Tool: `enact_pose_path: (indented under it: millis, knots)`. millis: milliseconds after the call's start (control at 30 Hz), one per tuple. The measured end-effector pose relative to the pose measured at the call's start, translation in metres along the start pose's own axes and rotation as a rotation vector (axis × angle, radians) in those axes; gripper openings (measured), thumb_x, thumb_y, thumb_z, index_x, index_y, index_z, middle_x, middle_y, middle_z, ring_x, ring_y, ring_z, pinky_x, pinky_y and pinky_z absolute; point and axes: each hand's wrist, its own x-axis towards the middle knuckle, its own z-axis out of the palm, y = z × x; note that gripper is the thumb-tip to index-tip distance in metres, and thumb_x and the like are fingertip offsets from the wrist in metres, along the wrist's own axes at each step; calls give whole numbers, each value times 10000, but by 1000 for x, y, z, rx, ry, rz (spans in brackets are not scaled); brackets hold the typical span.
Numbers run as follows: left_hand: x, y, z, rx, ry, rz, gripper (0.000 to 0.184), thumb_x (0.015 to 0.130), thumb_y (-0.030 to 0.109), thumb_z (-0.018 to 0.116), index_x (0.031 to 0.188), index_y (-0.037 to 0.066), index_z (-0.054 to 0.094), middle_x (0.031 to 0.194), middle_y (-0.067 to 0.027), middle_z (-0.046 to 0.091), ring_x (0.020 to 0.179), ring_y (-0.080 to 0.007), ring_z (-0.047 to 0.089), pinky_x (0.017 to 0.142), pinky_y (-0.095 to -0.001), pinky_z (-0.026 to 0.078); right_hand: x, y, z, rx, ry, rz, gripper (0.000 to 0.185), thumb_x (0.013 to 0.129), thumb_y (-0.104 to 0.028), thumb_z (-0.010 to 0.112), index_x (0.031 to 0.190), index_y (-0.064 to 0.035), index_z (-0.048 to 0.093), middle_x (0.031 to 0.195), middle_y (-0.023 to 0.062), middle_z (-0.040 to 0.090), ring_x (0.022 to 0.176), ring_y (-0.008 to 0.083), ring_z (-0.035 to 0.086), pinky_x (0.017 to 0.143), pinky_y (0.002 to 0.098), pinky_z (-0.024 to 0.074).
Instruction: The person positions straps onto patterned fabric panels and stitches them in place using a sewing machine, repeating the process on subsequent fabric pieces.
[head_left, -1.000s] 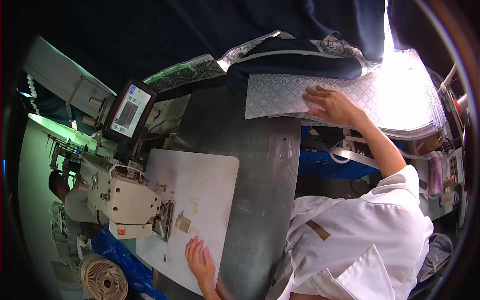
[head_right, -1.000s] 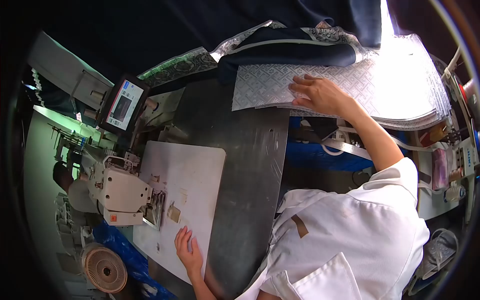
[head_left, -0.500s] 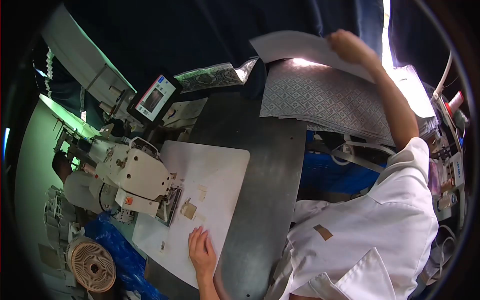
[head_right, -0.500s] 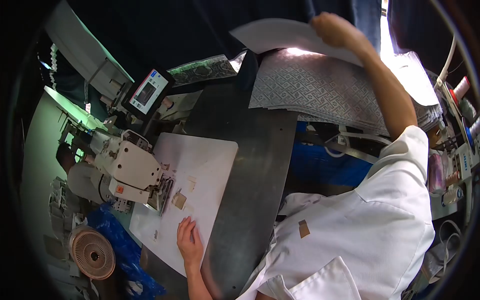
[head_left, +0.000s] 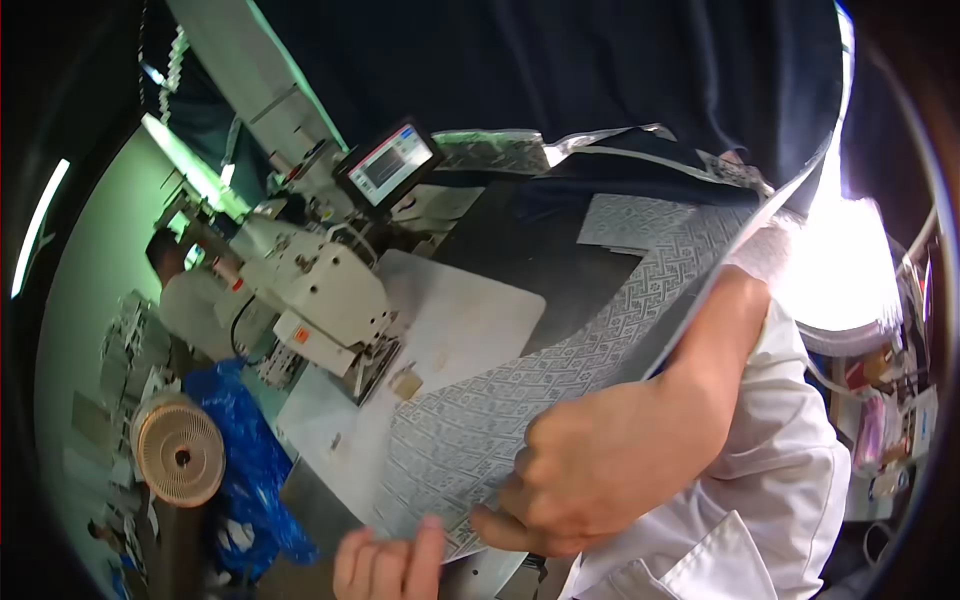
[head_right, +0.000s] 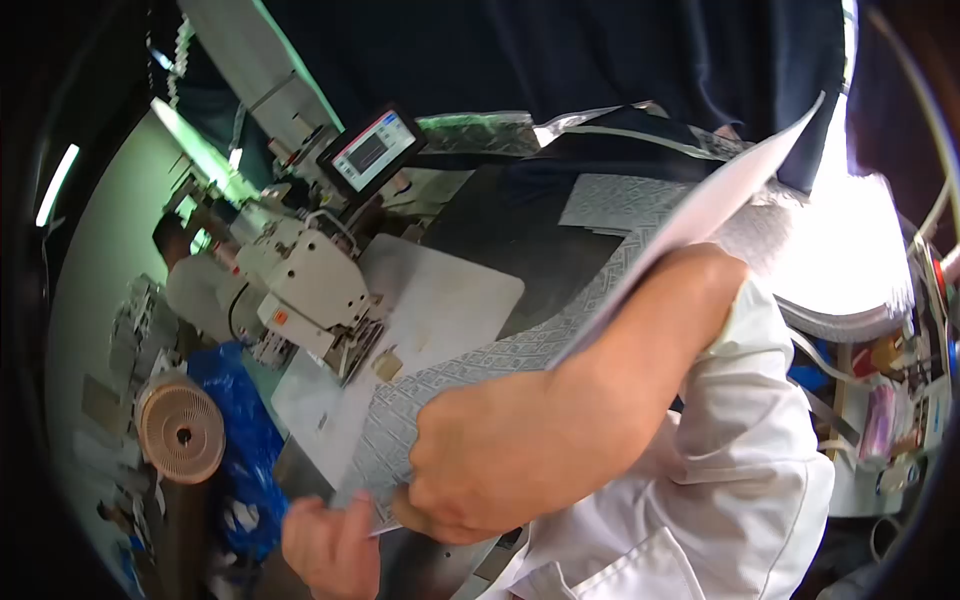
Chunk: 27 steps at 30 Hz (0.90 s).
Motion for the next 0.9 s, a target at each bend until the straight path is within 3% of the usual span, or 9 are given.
enact_pose_path:
  millis: [133, 200, 267, 433, 600, 700, 767, 833, 900]
  knots:
    - [-57, 1, -30, 121, -57, -234, 331, 849, -88, 664, 1057, 135, 792, 850, -84, 605, 654, -268, 581, 567, -375, 481, 2, 12, 10, 88, 33, -88, 181, 871, -173, 687, 958, -38, 605, 630, -31, 547, 531, 145, 573, 466, 301, 434]
    - [-134, -1, -66, 219, -270, -581, 301, 816, 93, 796, 1103, 19, 745, 1051, -121, 591, 938, -299, 606, 792, -431, 484, -6, 24, 18, 69, 30, -46, 266, 870, -173, 737, 1042, -24, 598, 635, -41, 527, 508, 132, 531, 435, 297, 411]
    - [-188, -6, -69, 362, 70, -697, 336, 727, -3, 774, 1057, 58, 787, 852, -62, 486, 751, -215, 498, 657, -359, 367, -11, 41, 28, 42, 114, 4, 285, 827, -188, 736, 1031, -32, 613, 703, -20, 562, 554, 145, 551, 483, 296, 448]
    - [-294, 22, -95, 144, -23, -934, 409, 685, -67, 758, 1069, 70, 789, 814, -80, 535, 757, -224, 561, 685, -342, 436, 0, 36, 94, 376, 70, -233, 293, 769, -227, 707, 994, -54, 634, 891, 14, 606, 800, 162, 617, 629, 298, 512]
    - [-298, 46, -66, -87, -751, -1426, 386, 714, 17, 843, 1092, 65, 780, 974, -130, 717, 960, -302, 691, 867, -391, 544, -11, 3, 210, 562, -136, -331, 224, 830, -229, 714, 978, -66, 671, 922, 64, 627, 911, 258, 644, 789, 376, 561]
    - [-254, 22, -51, -266, -849, -1549, 415, 749, 78, 857, 1149, 46, 749, 1081, -152, 735, 1028, -323, 695, 898, -407, 545, -5, 16, 222, 747, -155, -353, 258, 863, -259, 725, 1006, -51, 676, 976, 104, 649, 976, 316, 656, 837, 437, 564]
    - [-224, -13, -24, -106, -755, -1306, 403, 876, 174, 801, 1239, 29, 706, 1204, -185, 704, 1104, -360, 675, 995, -404, 526, 24, 61, 205, 1063, -655, -236, 459, 937, -308, 697, 1288, -16, 646, 1316, 170, 646, 1222, 391, 610, 995, 487, 513]
    - [-190, -55, 17, -109, -549, -1244, 477, 845, 143, 813, 1277, 3, 669, 1206, -184, 709, 1095, -352, 678, 976, -418, 523, 39, 89, 239, 979, -325, 79, 561, 962, -365, 694, 1379, -1, 602, 1515, 203, 534, 1396, 407, 499, 1126, 521, 439]
    - [-193, -105, 75, -181, -303, -1084, 475, 882, 169, 781, 1305, -2, 649, 1329, -210, 644, 1205, -376, 623, 1028, -429, 487, 49, 118, 292, 650, 86, 58, 578, 965, -385, 693, 1379, 7, 600, 1534, 206, 516, 1439, 368, 473, 1200, 528, 369]
